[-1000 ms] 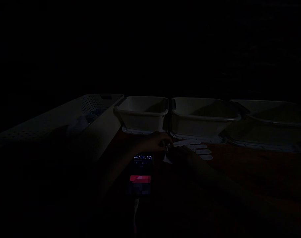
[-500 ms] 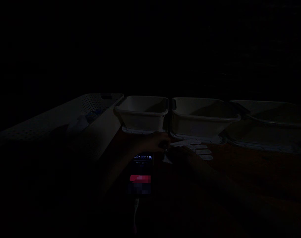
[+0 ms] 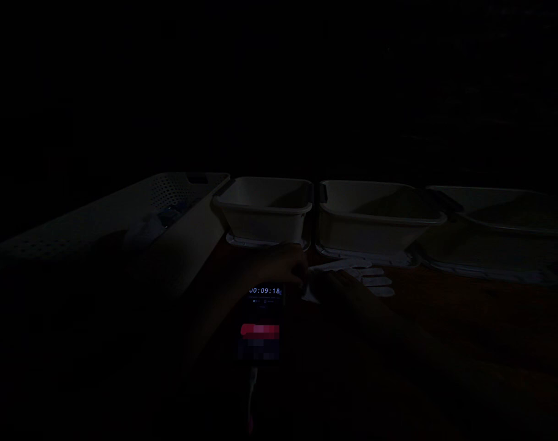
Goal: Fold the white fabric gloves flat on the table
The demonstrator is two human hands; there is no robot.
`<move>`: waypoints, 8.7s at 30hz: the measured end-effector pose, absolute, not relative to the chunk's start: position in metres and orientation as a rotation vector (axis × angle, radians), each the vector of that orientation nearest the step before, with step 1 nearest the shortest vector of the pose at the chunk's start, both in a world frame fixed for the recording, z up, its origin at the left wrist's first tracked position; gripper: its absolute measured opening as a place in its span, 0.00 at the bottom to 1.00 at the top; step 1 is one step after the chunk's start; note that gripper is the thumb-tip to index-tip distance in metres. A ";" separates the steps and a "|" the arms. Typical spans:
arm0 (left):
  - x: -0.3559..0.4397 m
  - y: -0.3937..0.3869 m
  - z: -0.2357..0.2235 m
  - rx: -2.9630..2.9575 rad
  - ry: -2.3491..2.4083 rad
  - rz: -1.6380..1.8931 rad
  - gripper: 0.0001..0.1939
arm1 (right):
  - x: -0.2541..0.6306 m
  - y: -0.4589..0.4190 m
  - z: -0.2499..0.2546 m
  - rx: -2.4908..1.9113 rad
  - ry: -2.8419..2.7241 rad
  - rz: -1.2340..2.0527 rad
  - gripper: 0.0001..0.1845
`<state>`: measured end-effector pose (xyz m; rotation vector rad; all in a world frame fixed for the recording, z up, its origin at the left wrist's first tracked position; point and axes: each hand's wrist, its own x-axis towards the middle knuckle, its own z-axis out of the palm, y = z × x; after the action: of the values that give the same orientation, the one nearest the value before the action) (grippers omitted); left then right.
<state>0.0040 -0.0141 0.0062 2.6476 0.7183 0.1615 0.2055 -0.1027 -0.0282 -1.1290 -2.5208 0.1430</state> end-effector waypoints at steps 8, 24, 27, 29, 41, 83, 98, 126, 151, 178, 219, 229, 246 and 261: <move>0.004 -0.017 0.016 2.701 0.633 0.082 0.07 | 0.207 -0.095 -0.041 -1.115 -2.609 0.022 0.18; 0.002 -0.013 0.008 2.694 0.760 0.149 0.07 | 0.210 -0.093 -0.049 -1.074 -2.622 -0.056 0.22; 0.001 -0.010 0.005 2.646 0.730 0.160 0.08 | 0.210 -0.092 -0.050 -1.111 -2.633 -0.037 0.23; 0.001 -0.008 0.004 2.604 0.723 0.125 0.09 | 0.210 -0.092 -0.051 -1.120 -2.634 -0.033 0.22; 0.002 -0.008 0.001 2.586 0.819 0.166 0.09 | 0.210 -0.093 -0.048 -1.145 -2.630 -0.048 0.25; 0.007 -0.005 -0.001 2.436 0.757 0.216 0.11 | 0.209 -0.093 -0.047 -1.126 -2.634 -0.110 0.24; 0.011 -0.011 0.003 2.402 0.981 0.263 0.13 | 0.214 -0.089 -0.059 -1.095 -2.556 -0.021 0.24; 0.008 0.004 -0.008 2.387 0.825 0.460 0.09 | 0.203 -0.108 -0.031 -0.988 -2.766 0.001 0.20; 0.006 0.001 -0.005 2.539 0.854 0.441 0.08 | 0.216 -0.103 -0.021 -1.187 -2.505 0.143 0.17; 0.002 0.006 -0.009 2.492 0.652 0.228 0.07 | 0.222 -0.088 -0.060 -1.046 -2.489 0.031 0.22; -0.002 0.013 -0.012 2.568 0.499 0.176 0.08 | 0.219 -0.091 -0.040 -1.083 -2.522 0.111 0.22; -0.001 0.010 -0.007 2.614 0.483 0.185 0.06 | 0.217 -0.091 -0.040 -1.097 -2.518 0.085 0.21; 0.009 -0.004 -0.006 2.423 0.621 0.206 0.08 | 0.220 -0.094 -0.047 -1.117 -2.549 0.072 0.23; 0.000 0.012 -0.005 2.463 0.582 0.325 0.08 | 0.222 -0.091 -0.042 -1.091 -2.562 0.036 0.26</move>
<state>-0.0001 0.0122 -0.0050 2.4629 0.5819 0.3245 0.2218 -0.0911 -0.0425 -1.0909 -2.5624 0.0359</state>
